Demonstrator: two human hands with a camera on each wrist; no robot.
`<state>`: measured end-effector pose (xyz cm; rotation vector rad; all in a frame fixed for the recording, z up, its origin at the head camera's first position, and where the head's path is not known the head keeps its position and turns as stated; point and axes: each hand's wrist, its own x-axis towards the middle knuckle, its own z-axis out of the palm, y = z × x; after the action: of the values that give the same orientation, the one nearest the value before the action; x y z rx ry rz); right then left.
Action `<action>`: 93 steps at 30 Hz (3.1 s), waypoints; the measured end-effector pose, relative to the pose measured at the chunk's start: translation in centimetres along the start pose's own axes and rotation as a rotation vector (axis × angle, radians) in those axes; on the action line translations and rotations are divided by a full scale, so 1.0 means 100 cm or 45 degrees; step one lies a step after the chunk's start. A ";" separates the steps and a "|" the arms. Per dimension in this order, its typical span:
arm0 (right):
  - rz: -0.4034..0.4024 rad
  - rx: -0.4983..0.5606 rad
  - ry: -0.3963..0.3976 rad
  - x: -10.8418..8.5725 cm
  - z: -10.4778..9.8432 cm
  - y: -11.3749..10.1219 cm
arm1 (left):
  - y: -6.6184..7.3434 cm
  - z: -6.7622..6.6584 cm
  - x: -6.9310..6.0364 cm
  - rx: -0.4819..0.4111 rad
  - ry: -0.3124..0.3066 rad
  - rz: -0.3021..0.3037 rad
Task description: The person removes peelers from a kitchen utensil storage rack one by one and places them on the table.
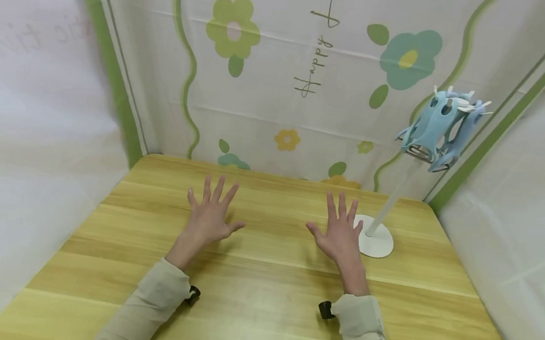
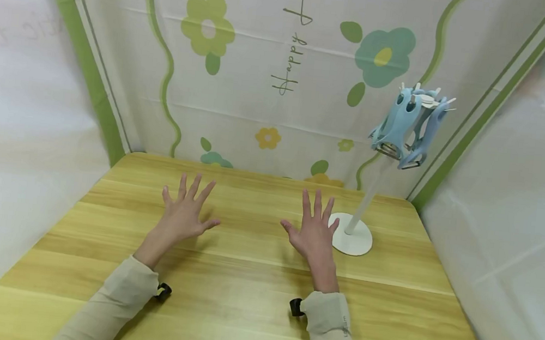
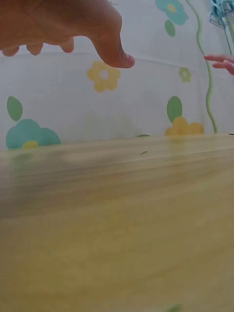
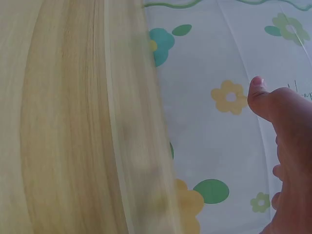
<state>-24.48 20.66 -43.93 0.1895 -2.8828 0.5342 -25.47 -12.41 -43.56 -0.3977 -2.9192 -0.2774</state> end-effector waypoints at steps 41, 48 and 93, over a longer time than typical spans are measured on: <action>0.460 0.650 0.557 0.051 -0.154 0.085 | 0.027 -0.044 0.046 -0.459 -0.037 0.324; 0.297 0.888 0.497 0.050 -0.156 0.088 | 0.057 -0.068 0.074 -0.581 -0.027 0.474; 0.239 0.864 0.321 0.052 -0.162 0.097 | 0.253 -0.143 0.171 -1.210 -0.184 0.755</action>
<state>-28.26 35.17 -31.25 -0.0523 -2.3833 1.4415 -32.39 12.82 -22.22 -1.3924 -2.4143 -1.5523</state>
